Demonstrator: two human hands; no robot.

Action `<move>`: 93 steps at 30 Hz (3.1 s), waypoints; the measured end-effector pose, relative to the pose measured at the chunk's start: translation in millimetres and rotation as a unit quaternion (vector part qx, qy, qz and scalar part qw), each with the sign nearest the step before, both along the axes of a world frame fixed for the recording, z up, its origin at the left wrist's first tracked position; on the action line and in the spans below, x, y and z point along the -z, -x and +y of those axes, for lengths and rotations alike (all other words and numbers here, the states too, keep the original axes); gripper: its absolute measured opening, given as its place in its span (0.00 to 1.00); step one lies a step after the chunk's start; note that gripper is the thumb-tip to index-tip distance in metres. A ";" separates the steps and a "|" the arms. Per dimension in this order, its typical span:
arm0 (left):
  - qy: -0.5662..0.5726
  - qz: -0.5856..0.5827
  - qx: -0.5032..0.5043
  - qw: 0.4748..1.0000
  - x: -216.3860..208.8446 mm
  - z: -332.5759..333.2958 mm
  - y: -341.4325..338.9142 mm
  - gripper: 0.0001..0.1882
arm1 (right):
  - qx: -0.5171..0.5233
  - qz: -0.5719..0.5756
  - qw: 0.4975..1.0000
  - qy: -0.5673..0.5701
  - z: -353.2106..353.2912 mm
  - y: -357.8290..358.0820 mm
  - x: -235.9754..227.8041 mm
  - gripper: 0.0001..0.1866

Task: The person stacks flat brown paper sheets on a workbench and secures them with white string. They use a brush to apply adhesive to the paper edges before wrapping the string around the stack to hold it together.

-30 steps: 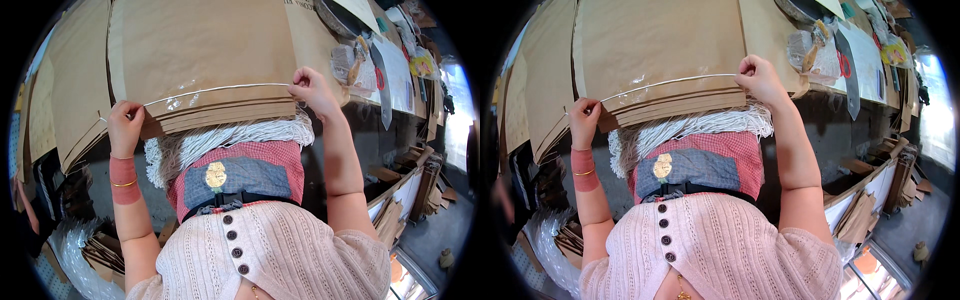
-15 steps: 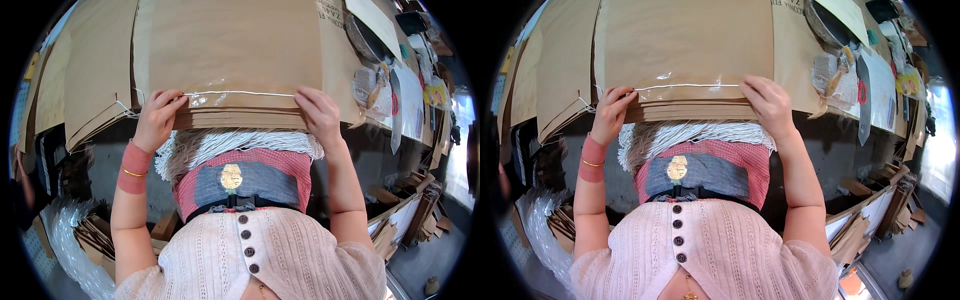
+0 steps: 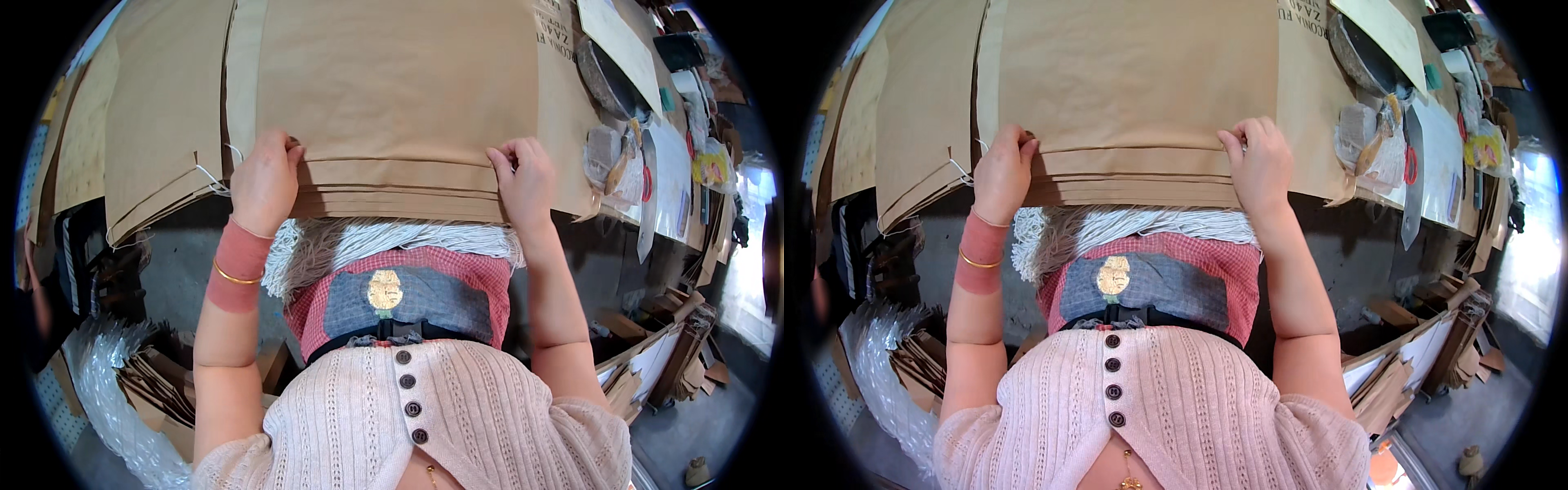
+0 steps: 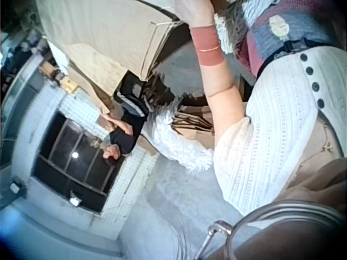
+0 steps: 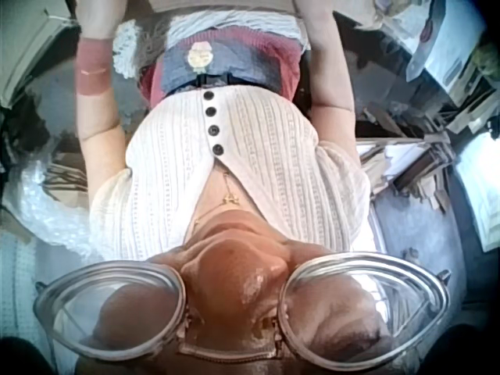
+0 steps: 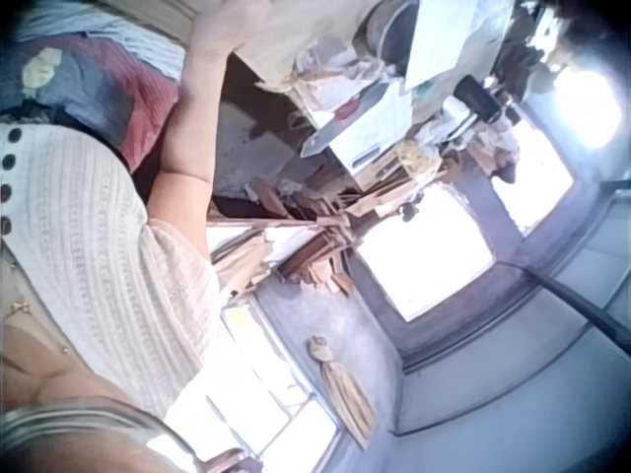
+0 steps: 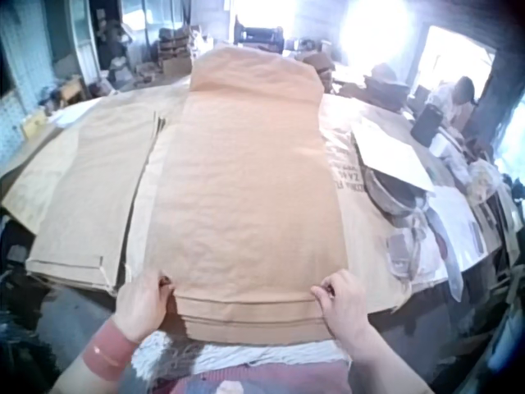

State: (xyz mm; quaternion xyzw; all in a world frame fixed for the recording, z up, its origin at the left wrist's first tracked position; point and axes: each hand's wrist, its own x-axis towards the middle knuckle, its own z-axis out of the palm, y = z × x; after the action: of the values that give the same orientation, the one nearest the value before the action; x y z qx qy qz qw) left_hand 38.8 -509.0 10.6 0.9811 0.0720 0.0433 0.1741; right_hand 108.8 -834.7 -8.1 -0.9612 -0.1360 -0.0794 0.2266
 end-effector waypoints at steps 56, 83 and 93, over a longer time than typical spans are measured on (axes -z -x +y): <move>0.500 -0.094 -0.133 0.851 10.6 11.7 59.3 0.09 | 0.058 0.184 0.952 -0.236 -41.9 31.5 -24.7 0.17; -0.008 -0.217 -0.005 0.976 4.0 80.0 76.8 0.07 | 0.040 -0.100 0.984 0.143 -81.3 -32.0 -79.7 0.16; -0.026 -0.152 0.280 0.947 -15.9 -64.2 10.9 0.15 | 0.006 -0.053 0.956 0.288 -181.0 -15.4 -74.8 0.23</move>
State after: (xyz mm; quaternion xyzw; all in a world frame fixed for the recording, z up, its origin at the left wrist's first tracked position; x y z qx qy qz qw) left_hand 27.9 -573.3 26.5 0.9477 -0.2344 0.1427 0.1628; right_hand 124.2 -1015.8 66.7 -0.9810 -0.1590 -0.0887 -0.0678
